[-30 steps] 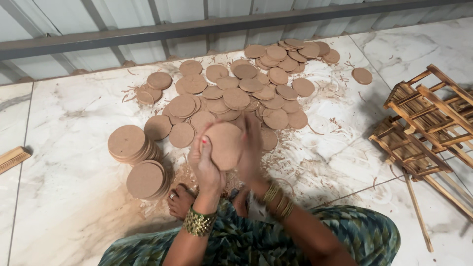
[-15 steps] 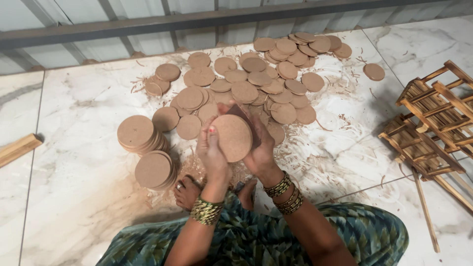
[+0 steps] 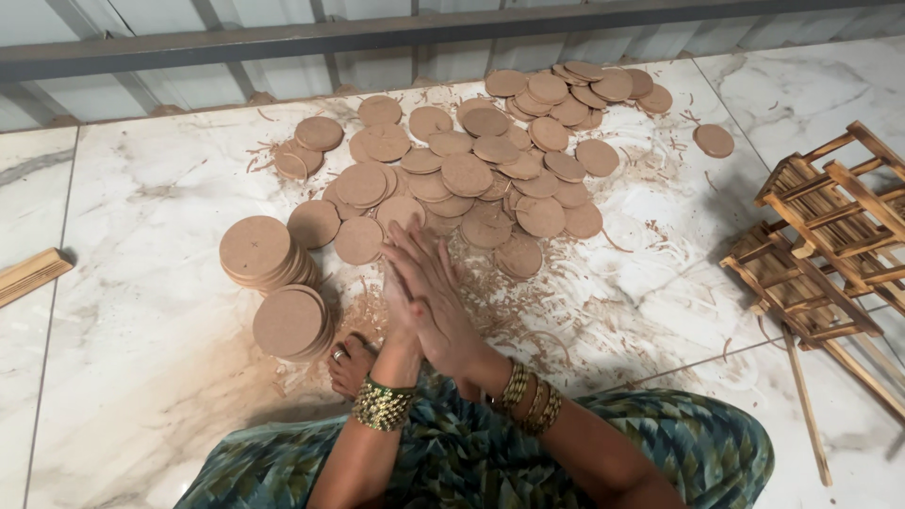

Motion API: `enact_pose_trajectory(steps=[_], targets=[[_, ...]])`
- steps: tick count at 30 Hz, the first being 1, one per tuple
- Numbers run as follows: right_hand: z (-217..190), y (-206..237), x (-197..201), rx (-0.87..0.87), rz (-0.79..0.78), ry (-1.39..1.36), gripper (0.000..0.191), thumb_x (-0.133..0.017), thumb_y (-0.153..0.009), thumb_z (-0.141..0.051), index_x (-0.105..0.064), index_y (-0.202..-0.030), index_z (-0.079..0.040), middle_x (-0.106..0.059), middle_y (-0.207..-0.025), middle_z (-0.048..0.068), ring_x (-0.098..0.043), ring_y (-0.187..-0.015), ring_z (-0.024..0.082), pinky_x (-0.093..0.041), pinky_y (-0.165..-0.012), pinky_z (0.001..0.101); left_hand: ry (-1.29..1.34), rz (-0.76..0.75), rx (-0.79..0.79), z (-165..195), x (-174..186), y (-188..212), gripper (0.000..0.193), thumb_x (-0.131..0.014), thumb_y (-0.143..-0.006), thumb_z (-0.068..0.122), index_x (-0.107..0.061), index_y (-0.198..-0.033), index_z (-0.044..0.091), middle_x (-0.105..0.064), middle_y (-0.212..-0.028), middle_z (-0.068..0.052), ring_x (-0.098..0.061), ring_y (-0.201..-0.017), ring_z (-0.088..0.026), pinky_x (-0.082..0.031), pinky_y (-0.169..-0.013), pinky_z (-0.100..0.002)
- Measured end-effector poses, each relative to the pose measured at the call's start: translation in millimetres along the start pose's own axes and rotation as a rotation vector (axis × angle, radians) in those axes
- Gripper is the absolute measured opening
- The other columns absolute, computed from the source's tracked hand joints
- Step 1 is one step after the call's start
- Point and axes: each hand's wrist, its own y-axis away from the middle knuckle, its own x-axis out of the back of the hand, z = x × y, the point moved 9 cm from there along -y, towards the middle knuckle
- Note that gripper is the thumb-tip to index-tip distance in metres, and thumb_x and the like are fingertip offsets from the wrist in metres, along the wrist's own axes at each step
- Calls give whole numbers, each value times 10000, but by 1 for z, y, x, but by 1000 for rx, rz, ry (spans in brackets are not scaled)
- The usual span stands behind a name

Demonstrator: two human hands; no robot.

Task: The person sits on the floor and repeatedly picks up circular wooden pieces, rubbing their edges and surfaces by hand to smooth them. The person places each piece back into a pile after handling it.

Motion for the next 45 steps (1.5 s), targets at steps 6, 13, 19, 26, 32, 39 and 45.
enact_pose_trajectory(steps=[6, 13, 19, 26, 32, 39, 45], targets=[[24, -17, 10, -53, 15, 375, 681, -67, -1095, -542, -154, -1661, -175, -92, -1763, 76, 18, -1653, 318, 59, -1316, 619, 191, 35, 295, 7, -22, 9, 756, -237, -1048, 553, -207, -1617, 56, -294, -1653, -177, -323, -1508, -315, -326, -1211, -463], [37, -11, 1, 17, -112, 493, 644, -193, -1097, -482, -180, -1651, -155, -152, -1747, 118, -61, -1636, 330, 50, -1293, 659, 273, -26, 267, 22, -24, 7, 657, -316, -1074, 440, -341, -1561, 1, -430, -1578, -169, -436, -1438, -299, -375, -1192, -455], [31, -10, 3, -110, -249, 710, 729, -176, -1099, -546, -192, -1678, -103, -144, -1754, 138, -66, -1660, 323, 40, -1319, 624, 268, 44, 280, 14, -19, 1, 617, -283, -1109, 398, -425, -1568, 11, -556, -1440, -184, -507, -1296, -319, -418, -1121, -486], [15, -17, 21, 62, -91, 428, 848, -108, -1037, -654, -118, -1662, -81, -97, -1755, 143, -12, -1643, 319, 112, -1277, 665, 238, 191, 463, -13, 11, 8, 577, -245, -1022, 432, -545, -1378, 91, -679, -1285, -78, -641, -1188, -248, -511, -1034, -434], [35, 7, -10, 57, -355, 514, 835, -40, -1042, -601, -109, -1657, -40, -56, -1759, 127, -20, -1642, 296, 142, -1257, 669, 390, 319, 386, -9, 28, 5, 404, -315, -1036, 436, -577, -1087, 133, -645, -1146, -85, -639, -1101, -271, -554, -964, -483], [51, 3, 31, 72, -16, 286, 871, -147, -1060, -652, -58, -1671, -39, -4, -1764, 168, 4, -1653, 374, 106, -1287, 656, 185, 47, 253, 9, -11, 4, 529, -402, -1064, 312, -490, -1508, 37, -613, -1396, -98, -607, -1186, -190, -497, -1024, -342], [67, 10, 8, 8, -68, 34, 802, -191, -1077, -586, -148, -1664, -41, -113, -1755, 194, -53, -1648, 386, 36, -1306, 585, 357, 139, 299, -11, -8, 6, 701, -399, -1051, 408, -245, -1621, 29, -425, -1549, -167, -476, -1369, -277, -420, -1126, -409]])
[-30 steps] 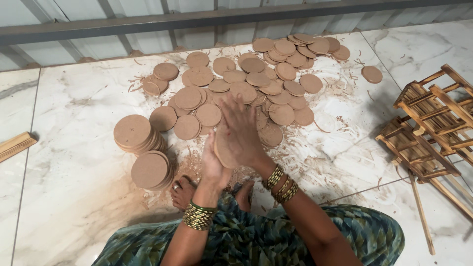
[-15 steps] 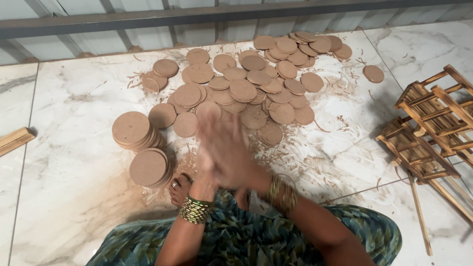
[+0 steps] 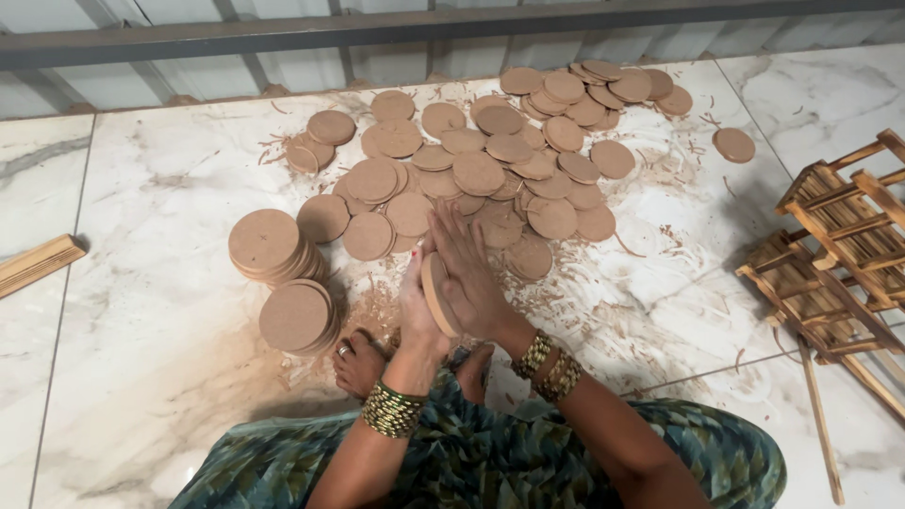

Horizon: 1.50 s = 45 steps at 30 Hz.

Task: The person sits on the floor and repeatedly picks up circular wooden pieces, rubbing their edges and surfaces by hand to smooth them. The person places each piece back into a pile after handling it.

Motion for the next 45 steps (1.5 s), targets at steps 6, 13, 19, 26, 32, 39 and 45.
enact_pose_trajectory(steps=[6, 13, 19, 26, 32, 39, 45], targets=[[46, -4, 0, -224, 67, -119, 660, -290, -1110, -456, -232, -1630, -55, -258, -1716, 179, -193, -1612, 381, -162, -1308, 485, -154, 5, -73, -16, 4, 4, 753, -434, -1025, 403, -116, -1630, 88, -274, -1669, -140, -320, -1521, -279, -334, -1197, -414], [-16, 13, -29, 148, -115, 223, 823, -134, -1069, -630, -233, -1634, -40, -115, -1727, 221, -176, -1606, 398, -111, -1291, 644, 134, 22, -44, 7, 15, -7, 778, -458, -1096, 377, -78, -1656, -5, -393, -1523, -244, -374, -1444, -397, -331, -1188, -542], [17, -11, -10, -84, -129, 281, 822, -86, -1082, -692, -334, -1576, -84, -238, -1690, 207, -349, -1514, 329, -273, -1318, 566, -150, 66, 71, -13, -6, 8, 743, -318, -992, 584, -265, -1592, 149, -338, -1605, -112, -324, -1481, -288, -299, -1185, -487], [-13, -2, 6, 0, -64, 53, 753, -137, -1069, -642, -339, -1555, -105, -255, -1688, 206, -284, -1563, 459, -228, -1251, 611, 25, -93, 105, 5, -13, -1, 750, -290, -1028, 593, -390, -1539, 54, -471, -1536, -190, -442, -1415, -356, -349, -1185, -489], [-22, -4, 5, -37, -34, 348, 645, -204, -1077, -591, -392, -1573, -224, -338, -1717, 81, -304, -1629, 323, -17, -1347, 648, 46, -36, 113, -7, 3, -4, 763, -236, -1014, 636, -427, -1505, 85, -515, -1502, -145, -509, -1367, -310, -399, -1149, -445], [-38, 8, 8, -38, -37, 433, 722, -261, -1118, -572, -270, -1682, -120, -160, -1722, 313, -177, -1603, 480, 55, -1228, 748, 389, -482, 12, 30, -30, 5, 681, -222, -1195, 492, -393, -1654, 20, -550, -1522, -218, -543, -1335, -349, -454, -1061, -491], [-46, 10, 4, 29, -155, 476, 753, -475, -905, -420, -342, -1597, -154, -353, -1589, 172, -321, -1504, 408, -83, -1262, 663, 89, -146, 80, 21, -14, 6, 646, -237, -1061, 528, -468, -1509, 124, -629, -1276, -147, -632, -1091, -278, -490, -945, -490]])
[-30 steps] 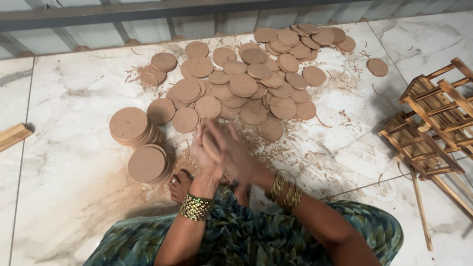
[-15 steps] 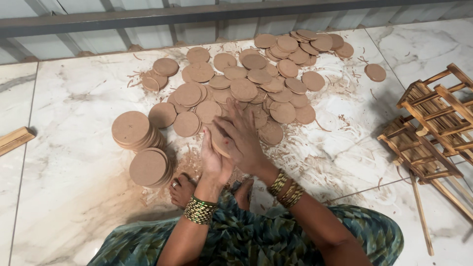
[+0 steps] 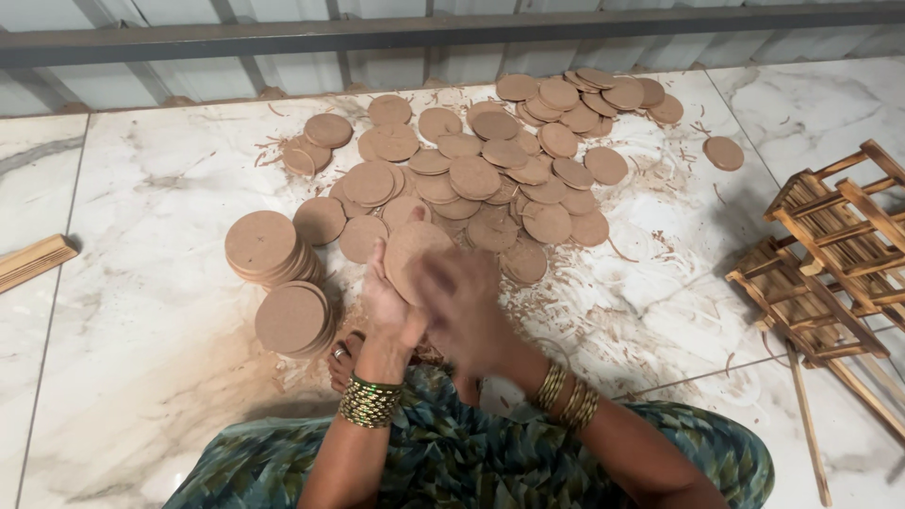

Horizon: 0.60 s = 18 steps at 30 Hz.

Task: The person sits on the floor and repeatedly picks up circular wooden pieces, rubbing their edges and surfaces by hand to smooth them. The person places each piece back into a pile after handling it.

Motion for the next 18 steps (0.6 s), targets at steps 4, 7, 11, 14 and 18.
enact_pose_trajectory(steps=[4, 7, 11, 14, 18], targets=[[9, 0, 13, -11, 167, -176, 722, -346, -1071, -434, -239, -1628, 12, -278, -1647, 263, -210, -1558, 449, -91, -1311, 611, -118, 168, 36, -11, 10, 0, 646, -276, -1092, 493, -474, -1499, 33, -620, -1332, -144, -633, -1150, -267, -472, -981, -468], [-1, 4, 6, 119, 98, -226, 775, -295, -1099, -531, -181, -1642, 11, -219, -1716, 248, -137, -1635, 387, -42, -1351, 589, -39, -27, 29, -10, -7, -2, 614, -290, -1088, 488, -485, -1514, 91, -621, -1301, -201, -632, -1129, -301, -486, -1001, -490], [11, 9, -5, -12, 2, -49, 842, -219, -1011, -563, -133, -1629, 1, -156, -1720, 220, -58, -1615, 385, 117, -1245, 644, -125, 97, -65, 1, 4, -3, 613, -294, -1043, 434, -481, -1471, 38, -592, -1399, -179, -613, -1257, -286, -468, -1126, -447], [20, 6, 1, -59, 55, -60, 864, -109, -1048, -611, -95, -1634, 25, -104, -1723, 232, -32, -1618, 398, 164, -1227, 643, -136, 110, -40, -5, 2, -4, 584, -329, -1103, 417, -494, -1475, -1, -576, -1441, -157, -570, -1301, -269, -423, -1156, -430], [-1, 7, 0, 177, 23, -98, 953, -92, -997, -712, -126, -1640, -10, -124, -1729, 193, -90, -1628, 308, 184, -1250, 645, -110, 254, 154, -26, 14, -1, 609, -317, -1017, 483, -557, -1354, 37, -647, -1297, -175, -608, -1194, -303, -472, -1072, -466]])
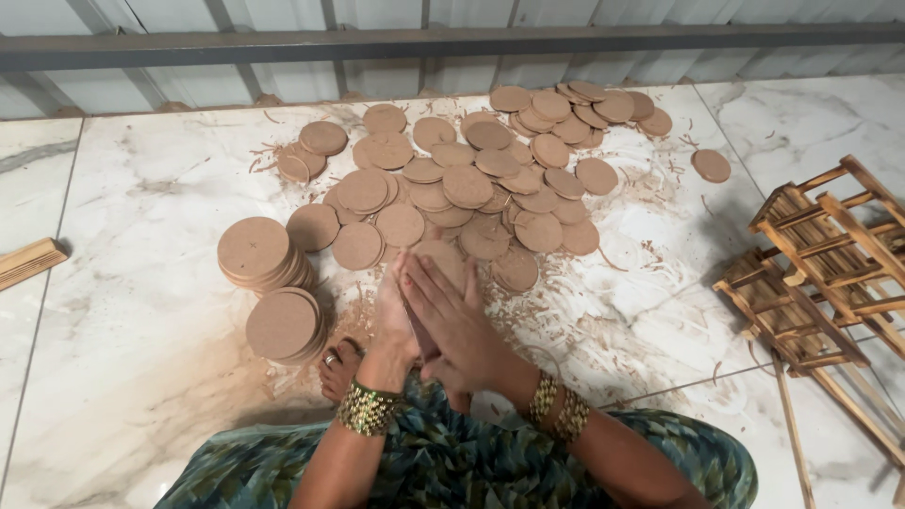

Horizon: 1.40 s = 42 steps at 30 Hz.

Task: The person sits on the floor and repeatedly picks up circular wooden pieces, rubbing their edges and surfaces by hand to smooth them. The person places each piece back into a pile after handling it.

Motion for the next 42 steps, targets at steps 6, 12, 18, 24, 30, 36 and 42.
enact_pose_trajectory(steps=[6, 12, 18, 24, 30, 36, 42], targets=[[23, 5, 4, -202, 66, 12, 958, -83, -1022, -707, -128, -1625, 36, -95, -1719, 269, -45, -1618, 388, 206, -1189, 689, -63, 16, -92, 12, 14, -6, 559, -392, -1029, 448, -597, -1343, 32, -674, -1291, -120, -627, -1191, -262, -480, -1062, -425], [38, 10, -25, -277, -130, 155, 1030, 113, -941, -676, -167, -1642, 26, -211, -1700, 268, -115, -1613, 401, 99, -1201, 740, 60, -82, -120, 11, 13, -11, 523, -391, -1041, 424, -580, -1335, 35, -667, -1243, -116, -634, -1142, -263, -502, -1035, -422], [8, 20, -18, -79, 76, 71, 993, -200, -968, -829, -228, -1624, -85, -315, -1573, 270, -286, -1481, 435, -54, -1250, 633, 2, -138, -97, 11, 1, -3, 514, -377, -1060, 410, -613, -1294, 18, -696, -1169, -113, -648, -1071, -253, -514, -994, -403], [11, 20, -11, -272, 36, -3, 960, -98, -1029, -709, -169, -1616, 47, -233, -1682, 247, -205, -1602, 380, -11, -1294, 678, -32, -33, -134, 27, -3, 7, 496, -350, -998, 395, -605, -1305, 101, -716, -1156, -88, -669, -1071, -231, -525, -983, -407], [-24, 7, -13, -39, -26, -160, 1027, -39, -982, -744, -149, -1640, 36, -104, -1748, 221, -58, -1659, 346, 23, -1359, 540, 72, 61, -59, 21, 11, 3, 503, -384, -1012, 420, -589, -1341, 99, -700, -1189, -73, -647, -1092, -231, -506, -1015, -417], [3, 8, 0, -205, 118, -124, 1051, -79, -1002, -804, -97, -1628, 39, -32, -1734, 235, 6, -1648, 371, 19, -1333, 581, -38, -29, -38, 9, 8, -3, 559, -400, -1024, 450, -572, -1344, 26, -675, -1205, -141, -661, -1073, -282, -543, -932, -444], [2, 12, -22, -77, -39, -35, 1107, -1, -873, -852, -202, -1650, -88, -121, -1762, 154, -72, -1669, 296, 46, -1323, 642, 20, -88, -77, 21, 14, -8, 556, -406, -1026, 438, -608, -1364, 45, -691, -1227, -137, -662, -1087, -273, -559, -957, -420]])
